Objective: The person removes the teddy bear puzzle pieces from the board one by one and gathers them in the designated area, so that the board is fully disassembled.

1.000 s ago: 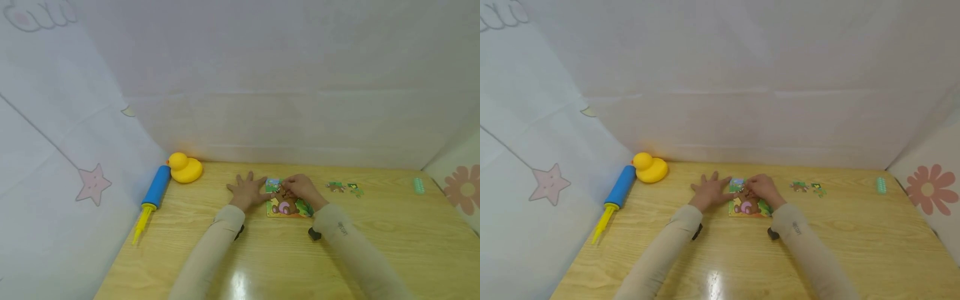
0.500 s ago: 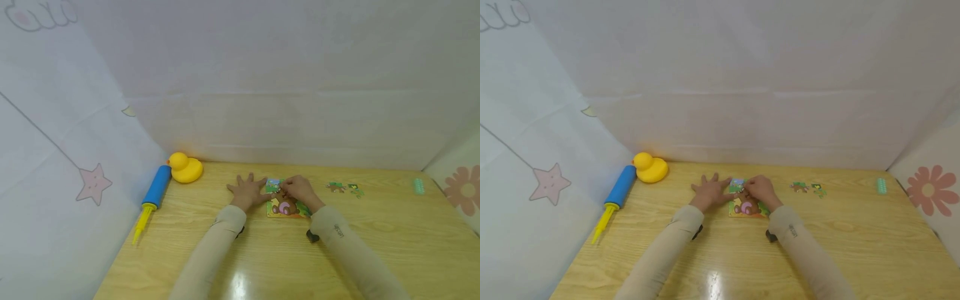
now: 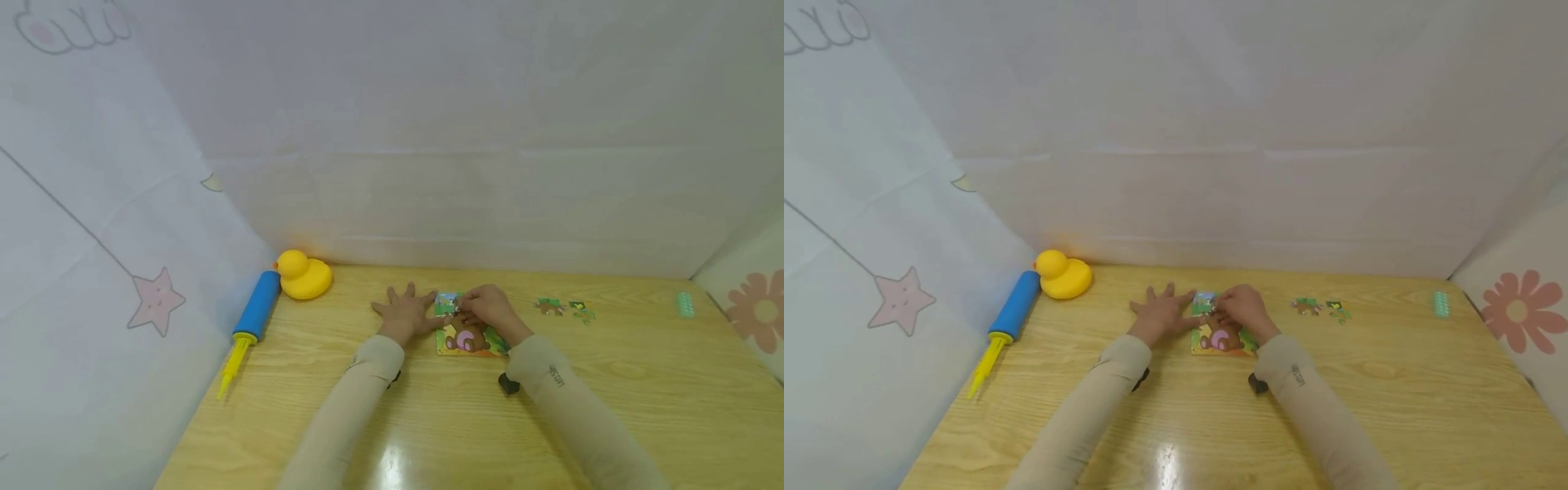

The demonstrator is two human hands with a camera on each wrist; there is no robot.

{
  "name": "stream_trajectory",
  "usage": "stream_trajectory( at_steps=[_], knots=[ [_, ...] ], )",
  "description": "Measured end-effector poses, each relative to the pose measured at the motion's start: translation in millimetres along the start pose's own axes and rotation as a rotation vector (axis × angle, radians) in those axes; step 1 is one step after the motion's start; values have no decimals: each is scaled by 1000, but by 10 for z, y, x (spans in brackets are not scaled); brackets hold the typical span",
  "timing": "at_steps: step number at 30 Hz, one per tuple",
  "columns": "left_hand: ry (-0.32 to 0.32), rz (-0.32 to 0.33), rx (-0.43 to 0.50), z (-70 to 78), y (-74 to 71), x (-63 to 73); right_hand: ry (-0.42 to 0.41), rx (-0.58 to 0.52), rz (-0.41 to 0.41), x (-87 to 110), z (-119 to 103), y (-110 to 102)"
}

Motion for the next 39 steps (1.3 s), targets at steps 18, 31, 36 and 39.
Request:
stream_trajectory(
  at_steps=[18, 31, 36, 39],
  knots=[
    [2, -2, 7, 10, 0, 16, 58, -193, 23, -32, 77, 44],
    [-2, 1, 8, 1, 24, 10, 85, -479, -14, -19, 207, -9],
    [0, 5, 19, -4, -2, 28, 60, -518, 6, -8, 219, -98],
    [-2, 3, 18, -7, -6, 28, 54, -539, 16, 7, 217, -156]
  ],
)
Point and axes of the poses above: each hand's wrist, its own x-axis away from the middle knuckle, its own y-axis out of the palm, z = x × y, the point moved 6 cm from there along -x, towards the middle knuckle, and after that the axes turned 9 degrees about -y, right-handed, at the moved point
